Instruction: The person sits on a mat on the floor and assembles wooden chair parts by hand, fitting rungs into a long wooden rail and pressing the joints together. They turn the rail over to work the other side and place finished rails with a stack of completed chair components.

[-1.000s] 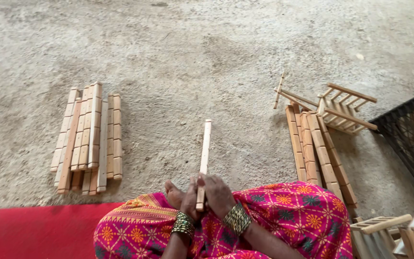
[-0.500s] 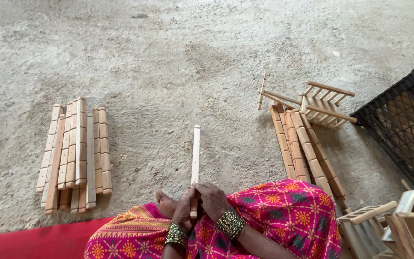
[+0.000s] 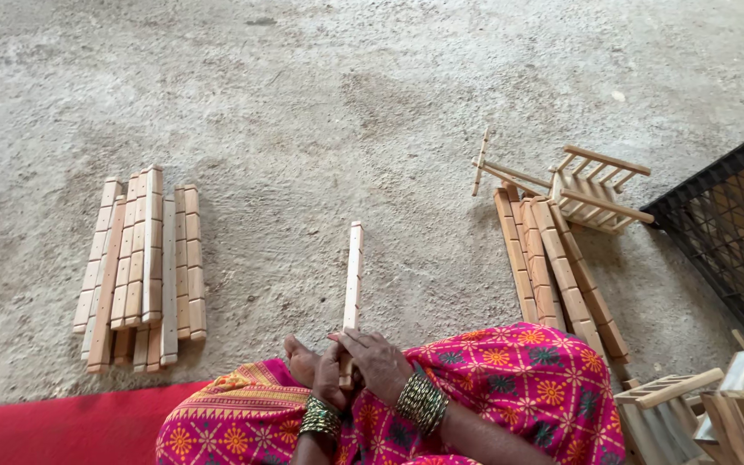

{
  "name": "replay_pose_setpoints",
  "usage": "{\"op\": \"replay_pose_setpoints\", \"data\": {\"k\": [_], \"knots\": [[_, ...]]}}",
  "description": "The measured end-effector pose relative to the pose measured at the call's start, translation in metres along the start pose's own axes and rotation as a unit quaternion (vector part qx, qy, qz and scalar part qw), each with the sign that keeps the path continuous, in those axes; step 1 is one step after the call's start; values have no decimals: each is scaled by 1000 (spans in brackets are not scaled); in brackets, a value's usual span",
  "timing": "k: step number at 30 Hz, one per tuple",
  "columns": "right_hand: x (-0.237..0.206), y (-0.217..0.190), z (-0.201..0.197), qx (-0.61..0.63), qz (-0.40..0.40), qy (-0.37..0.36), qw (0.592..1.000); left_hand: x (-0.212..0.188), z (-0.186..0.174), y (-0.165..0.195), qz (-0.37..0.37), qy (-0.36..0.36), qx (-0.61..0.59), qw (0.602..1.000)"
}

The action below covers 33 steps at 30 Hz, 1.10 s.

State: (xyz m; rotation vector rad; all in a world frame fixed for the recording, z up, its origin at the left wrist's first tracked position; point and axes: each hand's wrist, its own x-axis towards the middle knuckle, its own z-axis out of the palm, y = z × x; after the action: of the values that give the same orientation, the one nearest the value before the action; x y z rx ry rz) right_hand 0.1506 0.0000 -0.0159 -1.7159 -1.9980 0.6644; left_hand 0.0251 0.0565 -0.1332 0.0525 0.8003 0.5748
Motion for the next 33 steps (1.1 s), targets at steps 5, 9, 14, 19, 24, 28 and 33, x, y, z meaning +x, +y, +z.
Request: {"op": "replay_pose_setpoints", "data": {"k": [5,9,14,19,24,28,33], "knots": [[-1,16,-1,-17,-125,76,989,1,2,-2,49,6,-42,998],[-11,33,11,-39,-229,114,966,2,5,3,57,23,10,998],[31,80,-10,-184,-213,72,957,-10,9,3,143,19,207,968],[111,139,-78,40,-272,362,891,-31,28,1,128,-18,349,928],[71,106,-56,-207,-147,288,924,-45,69,14,150,-80,265,949],[15,67,-8,-221,-345,234,882,-59,93,30,167,144,77,972],[64,127,-72,-340,-274,291,851,-81,82,23,107,-146,187,966]]}}
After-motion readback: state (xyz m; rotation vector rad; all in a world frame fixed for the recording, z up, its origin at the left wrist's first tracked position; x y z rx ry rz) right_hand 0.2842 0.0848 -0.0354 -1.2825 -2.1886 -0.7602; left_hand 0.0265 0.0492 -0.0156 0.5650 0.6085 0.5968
